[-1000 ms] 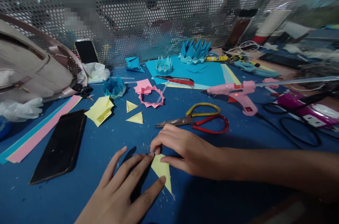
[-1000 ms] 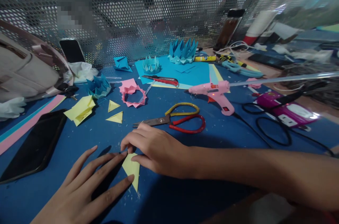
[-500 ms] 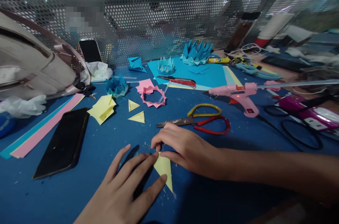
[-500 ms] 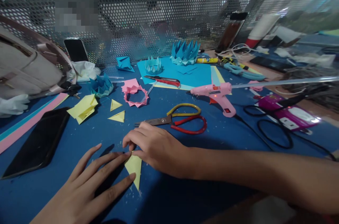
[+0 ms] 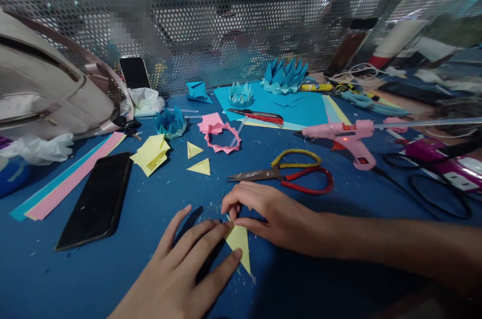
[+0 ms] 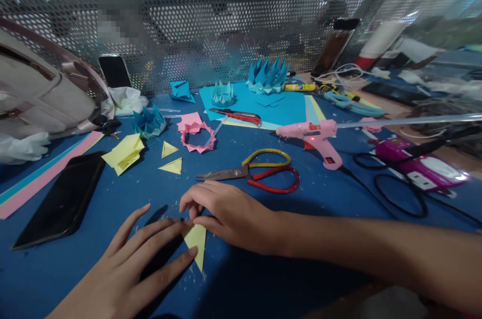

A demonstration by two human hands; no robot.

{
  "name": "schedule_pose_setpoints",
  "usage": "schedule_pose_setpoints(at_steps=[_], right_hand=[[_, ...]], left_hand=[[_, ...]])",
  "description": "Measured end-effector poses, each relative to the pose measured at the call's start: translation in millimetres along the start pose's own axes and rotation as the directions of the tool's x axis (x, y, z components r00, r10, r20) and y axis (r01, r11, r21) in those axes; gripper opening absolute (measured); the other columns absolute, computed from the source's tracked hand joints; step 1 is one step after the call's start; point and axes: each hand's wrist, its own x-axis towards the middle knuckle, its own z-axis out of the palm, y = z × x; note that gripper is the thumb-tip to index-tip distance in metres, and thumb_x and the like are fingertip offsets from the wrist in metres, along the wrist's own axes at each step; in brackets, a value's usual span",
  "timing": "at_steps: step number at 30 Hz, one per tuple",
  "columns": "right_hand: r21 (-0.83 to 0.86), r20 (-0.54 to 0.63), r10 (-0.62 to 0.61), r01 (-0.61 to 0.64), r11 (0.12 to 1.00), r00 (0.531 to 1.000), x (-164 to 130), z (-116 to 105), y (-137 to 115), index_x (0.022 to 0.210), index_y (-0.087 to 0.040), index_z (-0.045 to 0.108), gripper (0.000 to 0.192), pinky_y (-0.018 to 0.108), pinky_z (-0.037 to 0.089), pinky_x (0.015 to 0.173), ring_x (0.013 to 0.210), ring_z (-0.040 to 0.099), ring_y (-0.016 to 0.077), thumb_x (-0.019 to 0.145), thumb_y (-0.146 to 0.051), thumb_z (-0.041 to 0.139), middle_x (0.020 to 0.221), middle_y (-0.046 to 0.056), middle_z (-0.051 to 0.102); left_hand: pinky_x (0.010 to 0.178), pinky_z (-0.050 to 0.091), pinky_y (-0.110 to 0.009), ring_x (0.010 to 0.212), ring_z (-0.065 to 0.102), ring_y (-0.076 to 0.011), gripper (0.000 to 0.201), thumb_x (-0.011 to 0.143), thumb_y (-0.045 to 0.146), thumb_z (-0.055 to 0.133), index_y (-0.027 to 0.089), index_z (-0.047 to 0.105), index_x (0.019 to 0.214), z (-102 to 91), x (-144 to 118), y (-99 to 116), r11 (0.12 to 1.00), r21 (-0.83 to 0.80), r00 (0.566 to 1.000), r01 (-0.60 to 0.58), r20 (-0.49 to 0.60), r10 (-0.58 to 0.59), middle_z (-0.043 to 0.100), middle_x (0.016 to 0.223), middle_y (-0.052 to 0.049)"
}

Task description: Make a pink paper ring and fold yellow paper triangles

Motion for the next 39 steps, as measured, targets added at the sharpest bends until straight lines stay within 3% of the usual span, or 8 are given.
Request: schedule_pose_setpoints(at_steps=[5, 10, 17, 21, 28, 33, 36, 39], right_hand=[[0.008, 0.003, 0.020, -0.020, 1.000, 1.000, -1, 2, 1, 0.110, -0.020, 0.058, 0.019, 0.023, 0.045, 0.081, 0.089, 0.061, 0.0136, 0.093, -0.012, 0.061, 0.098, 0.001, 0.064], [-0.072, -0.056, -0.023, 0.019, 0.997, 0.998, -4, 1, 3, 0.107, -0.019, 0.059, 0.022, 0.032, 0.041, 0.096, 0.101, 0.057, 0.0186, 0.088, -0.012, 0.067, 0.104, 0.003, 0.065], [-0.064, -0.033, 0.035, -0.037, 0.997, 0.999, -9, -2, 2, 0.108, -0.021, 0.059, 0.031, 0.030, 0.042, 0.088, 0.097, 0.057, 0.0187, 0.082, -0.015, 0.074, 0.103, 0.001, 0.065], [-0.066, -0.049, 0.088, -0.091, 0.994, 0.995, -12, -2, 2, 0.106, -0.021, 0.060, 0.035, 0.028, 0.043, 0.083, 0.096, 0.059, 0.0185, 0.077, -0.011, 0.077, 0.103, 0.002, 0.064], [-0.088, -0.073, 0.092, -0.098, 0.991, 0.993, -13, -2, 3, 0.107, -0.021, 0.062, 0.036, 0.032, 0.041, 0.092, 0.101, 0.058, 0.0198, 0.077, -0.017, 0.081, 0.106, 0.002, 0.065], [-0.016, -0.059, 0.083, -0.084, 0.996, 0.995, -12, -4, 1, 0.103, -0.020, 0.062, 0.030, 0.027, 0.043, 0.083, 0.094, 0.059, 0.0168, 0.079, -0.014, 0.079, 0.099, 0.000, 0.067], [0.025, -0.037, 0.050, -0.049, 0.998, 0.998, -12, -5, 1, 0.102, -0.020, 0.061, 0.026, 0.027, 0.042, 0.085, 0.094, 0.060, 0.0163, 0.082, -0.012, 0.075, 0.097, -0.001, 0.068], [0.004, -0.035, 0.016, -0.016, 1.000, 0.999, -13, -5, 1, 0.104, -0.021, 0.062, 0.025, 0.029, 0.042, 0.085, 0.094, 0.059, 0.0174, 0.084, -0.011, 0.073, 0.098, 0.000, 0.069]], left_hand=[[0.119, 0.016, -0.061, 0.133, 0.048, -0.0295, 0.066, 0.099, 0.066, 0.022, 0.028, 0.049, 0.146, 0.4, 0, 0, 1.000, -0.024, 1.000, 0.020, 0.009, -0.020, 0.053, 0.143, -0.014], [0.120, 0.013, -0.059, 0.135, 0.045, -0.0283, 0.061, 0.100, 0.064, 0.028, 0.030, 0.047, 0.147, 1.5, -1, 0, 0.999, 0.028, 1.000, 0.016, 0.014, -0.016, 0.056, 0.140, -0.012], [0.119, 0.017, -0.061, 0.142, 0.039, -0.0269, 0.049, 0.105, 0.052, 0.029, 0.033, 0.045, 0.147, -3.7, 2, 9, 0.994, -0.006, 0.991, 0.112, 0.072, -0.112, 0.048, 0.151, -0.010], [0.120, 0.020, -0.059, 0.138, 0.046, -0.0251, 0.039, 0.105, 0.036, 0.046, 0.034, 0.050, 0.143, -2.0, 2, 9, 0.994, -0.009, 0.993, 0.111, 0.032, -0.110, 0.054, 0.146, -0.007], [0.122, -0.001, -0.057, 0.140, 0.042, -0.0254, 0.056, 0.104, 0.053, 0.026, 0.024, 0.049, 0.146, 0.6, 3, 1, 0.999, 0.021, 0.999, -0.028, 0.029, 0.028, 0.047, 0.151, -0.010], [0.123, 0.005, -0.056, 0.136, 0.048, -0.0247, 0.061, 0.101, 0.059, 0.030, 0.021, 0.050, 0.145, 0.2, 3, 1, 0.999, -0.016, 0.999, -0.036, 0.010, 0.037, 0.056, 0.143, -0.011], [0.122, 0.009, -0.057, 0.136, 0.048, -0.0258, 0.069, 0.097, 0.064, 0.028, 0.020, 0.047, 0.147, -0.8, 3, 6, 0.997, -0.076, 0.999, 0.024, 0.030, -0.022, 0.057, 0.140, -0.012], [0.121, 0.014, -0.060, 0.137, 0.047, -0.0262, 0.057, 0.101, 0.054, 0.035, 0.025, 0.045, 0.148, -1.5, 4, 11, 0.991, -0.091, 0.995, 0.099, 0.041, -0.095, 0.058, 0.138, -0.012]])
